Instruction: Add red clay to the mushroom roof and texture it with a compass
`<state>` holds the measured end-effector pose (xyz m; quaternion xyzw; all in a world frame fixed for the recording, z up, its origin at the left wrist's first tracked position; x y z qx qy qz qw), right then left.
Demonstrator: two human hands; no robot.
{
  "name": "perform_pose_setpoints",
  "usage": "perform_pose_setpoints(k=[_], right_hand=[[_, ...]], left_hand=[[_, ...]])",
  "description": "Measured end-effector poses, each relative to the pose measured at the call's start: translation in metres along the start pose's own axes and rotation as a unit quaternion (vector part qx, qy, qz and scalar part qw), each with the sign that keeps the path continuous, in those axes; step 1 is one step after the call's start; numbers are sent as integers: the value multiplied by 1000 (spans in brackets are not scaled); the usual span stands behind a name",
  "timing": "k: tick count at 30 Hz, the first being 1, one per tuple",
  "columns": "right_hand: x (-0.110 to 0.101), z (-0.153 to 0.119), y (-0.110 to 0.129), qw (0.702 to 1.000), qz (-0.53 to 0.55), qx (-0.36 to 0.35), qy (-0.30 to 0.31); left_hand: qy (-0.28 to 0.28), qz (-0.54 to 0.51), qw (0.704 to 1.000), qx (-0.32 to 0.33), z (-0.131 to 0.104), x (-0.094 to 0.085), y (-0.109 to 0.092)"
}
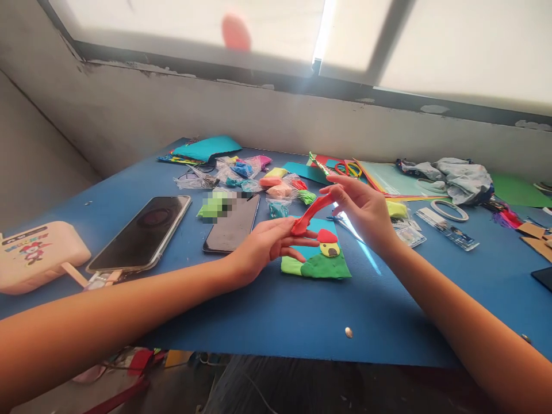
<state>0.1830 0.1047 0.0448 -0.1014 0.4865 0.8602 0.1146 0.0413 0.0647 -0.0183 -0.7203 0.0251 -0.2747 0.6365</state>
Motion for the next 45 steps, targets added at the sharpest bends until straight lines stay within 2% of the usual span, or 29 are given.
perform_pose_setpoints(k=[4, 6, 10, 14, 17, 20, 22, 24, 27, 29, 35, 40, 42, 45], right_hand=[[33, -22, 13, 984, -90, -61, 142], [42, -31, 17, 971, -133, -84, 179], [40, -31, 17, 973, -144, -77, 165], [28, -18, 5, 989, -70, -25, 131], [10, -3, -3, 997, -38, -19, 63], [-7, 4, -3, 998, -36, -40, -11], [-4, 0, 4, 995, -56, -82, 6], [9, -10, 13, 983, -98, -144, 61], [27, -26, 23, 957, -148, -218, 119], [33, -31, 25, 954, -141, -224, 140], [38, -27, 21, 970, -77, -132, 188], [42, -26, 9, 963, -5, 8, 269], [42, -26, 7, 961, 27, 47, 273], [42, -25, 7, 966, 49, 68, 247]], left_hand=[[23, 20, 999, 19, -2, 6, -4], [9, 71, 997, 19, -2, 6, -6], [-32, 114, 993, 7, -2, 1, -8], [-53, 111, 992, 33, -1, -4, -13], [-63, 92, 993, 42, 0, -7, -12], [-45, 39, 998, 35, 0, -5, -9], [-15, -3, 999, 32, -1, 0, -9], [13, -24, 999, 38, -3, 4, -11], [24, 19, 999, 45, -3, 5, -11], [13, 56, 997, 46, -2, 3, -10], [-14, 78, 996, 51, 1, -3, -11], [-45, 95, 993, 60, -1, -6, -15], [-62, 107, 989, 80, -2, -7, -20], [-81, 131, 983, 104, -3, -8, -25]])
Point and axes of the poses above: each hand's wrist, its own z-axis towards the middle knuckle, its own x-axis out of the palm, y = z × x, the point moved 8 cm from there along z, towards the middle knuckle, and after that the axes turned 5 degrees about -y, right-handed, at the moved point
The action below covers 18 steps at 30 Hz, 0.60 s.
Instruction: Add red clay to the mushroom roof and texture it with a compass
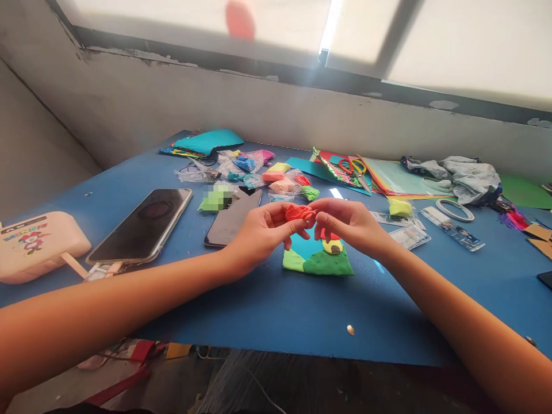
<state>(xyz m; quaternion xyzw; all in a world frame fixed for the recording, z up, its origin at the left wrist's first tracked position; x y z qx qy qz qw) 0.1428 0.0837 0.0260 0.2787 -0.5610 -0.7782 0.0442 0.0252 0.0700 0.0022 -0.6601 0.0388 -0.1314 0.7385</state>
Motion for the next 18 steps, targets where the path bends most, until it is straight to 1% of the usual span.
perform_pose_setpoints(k=[3, 7, 9, 14, 16, 18], right_hand=[[1, -1, 0, 999, -13, 8, -29], [0, -1, 3, 998, -26, 1, -57], [2, -2, 4, 998, -25, 2, -59], [13, -5, 4, 999, -9, -10, -32], [12, -5, 2, 999, -10, -18, -35], [2, -1, -2, 998, -8, -20, -53]], left_hand=[[7, 27, 1000, -3, -1, 2, 1], [21, 38, 999, -11, -3, 4, 2], [23, 49, 998, -15, -4, 4, 3], [34, 77, 996, -17, -4, 6, 1], [41, 76, 996, -18, -4, 8, 1], [44, 69, 997, -12, -3, 8, 1]])
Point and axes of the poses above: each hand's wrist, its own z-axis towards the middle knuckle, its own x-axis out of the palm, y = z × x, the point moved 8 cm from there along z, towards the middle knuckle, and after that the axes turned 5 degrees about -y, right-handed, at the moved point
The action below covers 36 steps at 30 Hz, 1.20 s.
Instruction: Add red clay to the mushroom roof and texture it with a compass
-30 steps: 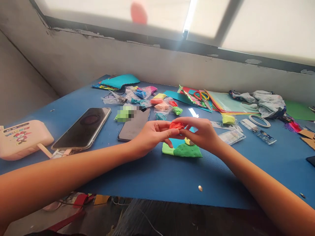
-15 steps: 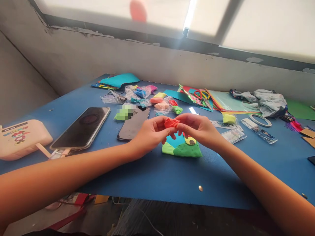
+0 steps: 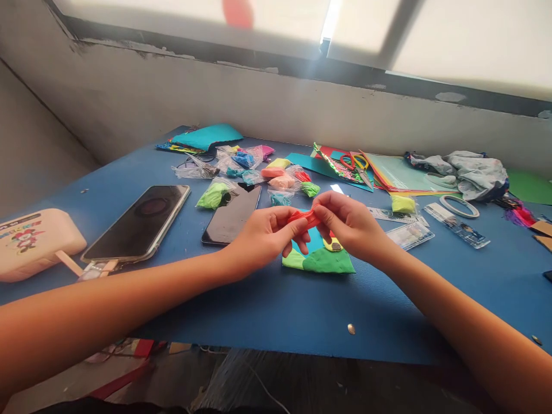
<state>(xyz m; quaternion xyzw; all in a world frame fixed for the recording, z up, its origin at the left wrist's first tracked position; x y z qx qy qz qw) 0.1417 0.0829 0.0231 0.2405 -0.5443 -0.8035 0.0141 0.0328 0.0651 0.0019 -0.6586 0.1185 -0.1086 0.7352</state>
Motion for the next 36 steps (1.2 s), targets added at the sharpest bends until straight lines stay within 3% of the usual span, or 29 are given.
perform_pose_setpoints(k=[2, 5, 8, 10, 12, 15, 18, 22, 26, 29, 32, 36], right_hand=[[-18, 8, -6, 999, -6, -4, -48], [-55, 15, -6, 985, -33, -35, -169], [-65, 13, 2, 974, -51, -56, -214], [-52, 9, 9, 981, -50, -55, -180], [-28, 3, 13, 991, -65, -47, -107], [5, -6, 11, 997, -75, -23, -6], [10, -7, 6, 999, -43, -6, 4], [-14, 4, -3, 998, -46, 1, -53], [-54, 13, -7, 980, -81, -17, -183], [-63, 8, 2, 963, -100, -52, -246], [-41, 1, 14, 968, -128, -77, -203], [2, -7, 17, 984, -152, -72, -51]], left_hand=[[0, -15, 1000, 4, 1, 0, 1], [8, -60, 998, -7, 2, 1, 5], [22, -122, 992, -25, 0, 4, 10], [22, -158, 987, -30, 0, 4, 11], [21, -170, 985, -23, -1, 5, 10], [25, -122, 992, -5, -1, 6, 8], [16, -67, 998, 4, 1, 5, 7], [-2, -60, 998, 8, 4, 0, 7], [-21, -105, 994, -16, 5, -3, 13], [-19, -158, 986, -45, 4, -2, 17], [-5, -175, 984, -45, 0, 1, 15], [25, -163, 986, -19, -1, 7, 10]])
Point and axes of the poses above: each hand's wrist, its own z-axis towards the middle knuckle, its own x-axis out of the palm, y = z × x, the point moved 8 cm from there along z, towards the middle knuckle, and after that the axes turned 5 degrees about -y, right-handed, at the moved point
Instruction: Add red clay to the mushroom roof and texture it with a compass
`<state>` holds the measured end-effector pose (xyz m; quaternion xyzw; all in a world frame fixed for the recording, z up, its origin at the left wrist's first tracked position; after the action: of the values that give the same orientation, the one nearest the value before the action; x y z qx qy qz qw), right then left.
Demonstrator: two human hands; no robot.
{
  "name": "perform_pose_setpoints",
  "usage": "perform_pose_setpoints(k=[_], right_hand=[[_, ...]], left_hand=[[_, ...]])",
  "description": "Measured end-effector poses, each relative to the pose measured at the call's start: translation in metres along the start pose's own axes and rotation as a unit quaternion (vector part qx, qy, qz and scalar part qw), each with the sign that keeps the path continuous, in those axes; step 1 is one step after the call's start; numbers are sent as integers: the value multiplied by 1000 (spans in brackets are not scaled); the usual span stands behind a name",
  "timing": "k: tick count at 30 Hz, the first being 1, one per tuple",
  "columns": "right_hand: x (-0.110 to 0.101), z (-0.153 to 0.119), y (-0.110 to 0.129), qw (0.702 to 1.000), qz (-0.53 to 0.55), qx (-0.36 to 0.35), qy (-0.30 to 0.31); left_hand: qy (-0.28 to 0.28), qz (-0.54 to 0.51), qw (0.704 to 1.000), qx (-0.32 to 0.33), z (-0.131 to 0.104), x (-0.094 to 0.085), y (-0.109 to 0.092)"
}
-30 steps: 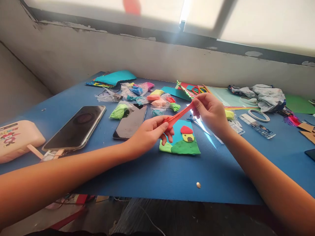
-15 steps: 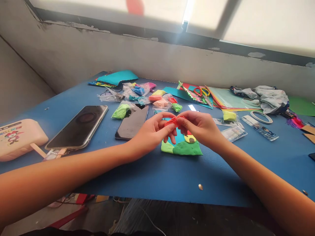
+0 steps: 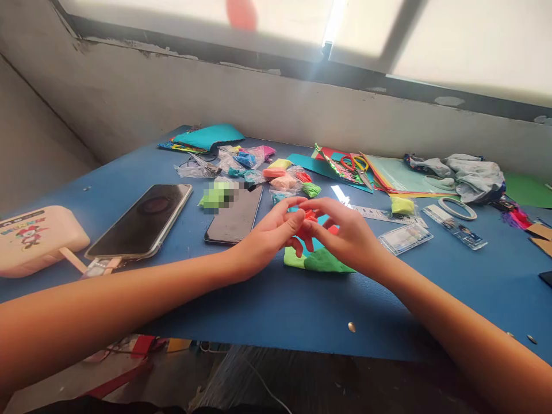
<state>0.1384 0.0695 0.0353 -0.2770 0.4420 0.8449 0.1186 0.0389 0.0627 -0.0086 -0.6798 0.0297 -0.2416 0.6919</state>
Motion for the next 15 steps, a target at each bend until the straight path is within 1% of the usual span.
perform_pose_setpoints(k=[2, 3, 5, 7, 8, 10, 12, 13, 14, 15], right_hand=[[11, -2, -4, 997, 41, 33, 59], [12, -2, -8, 994, 63, 57, 71], [6, 3, -18, 989, 96, 96, 63], [-7, 10, -28, 988, 103, 108, 28], [-15, 14, -32, 990, 97, 104, -1], [-35, 19, -38, 991, 68, 85, -82], [-50, 19, -36, 985, 48, 58, -153], [-53, 18, -33, 983, 44, 47, -171], [-52, 16, -28, 984, 41, 36, -171], [-47, 13, -23, 987, 35, 24, -157]], left_hand=[[2, 27, 1000, 6, 1, 0, -1], [-3, 41, 999, 10, 3, -1, -1], [-16, 63, 998, 18, 5, -4, -3], [-32, 72, 997, 23, 7, -7, -4], [-38, 73, 996, 23, 8, -9, -4], [-46, 70, 996, 22, 9, -11, -3], [-58, 58, 996, 19, 8, -14, -2], [-69, 48, 996, 16, 7, -15, -1], [-81, 36, 996, 12, 7, -17, -1], [-94, 22, 995, 8, 6, -19, -1]])
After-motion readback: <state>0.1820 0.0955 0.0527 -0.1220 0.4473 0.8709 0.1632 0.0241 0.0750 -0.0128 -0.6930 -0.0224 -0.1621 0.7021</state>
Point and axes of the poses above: each hand's wrist, its own z-axis towards the middle knuckle, its own x-axis out of the palm, y = z × x, the point moved 8 cm from there along z, towards the middle knuckle, and after that the axes turned 5 degrees about -y, right-handed, at the moved point
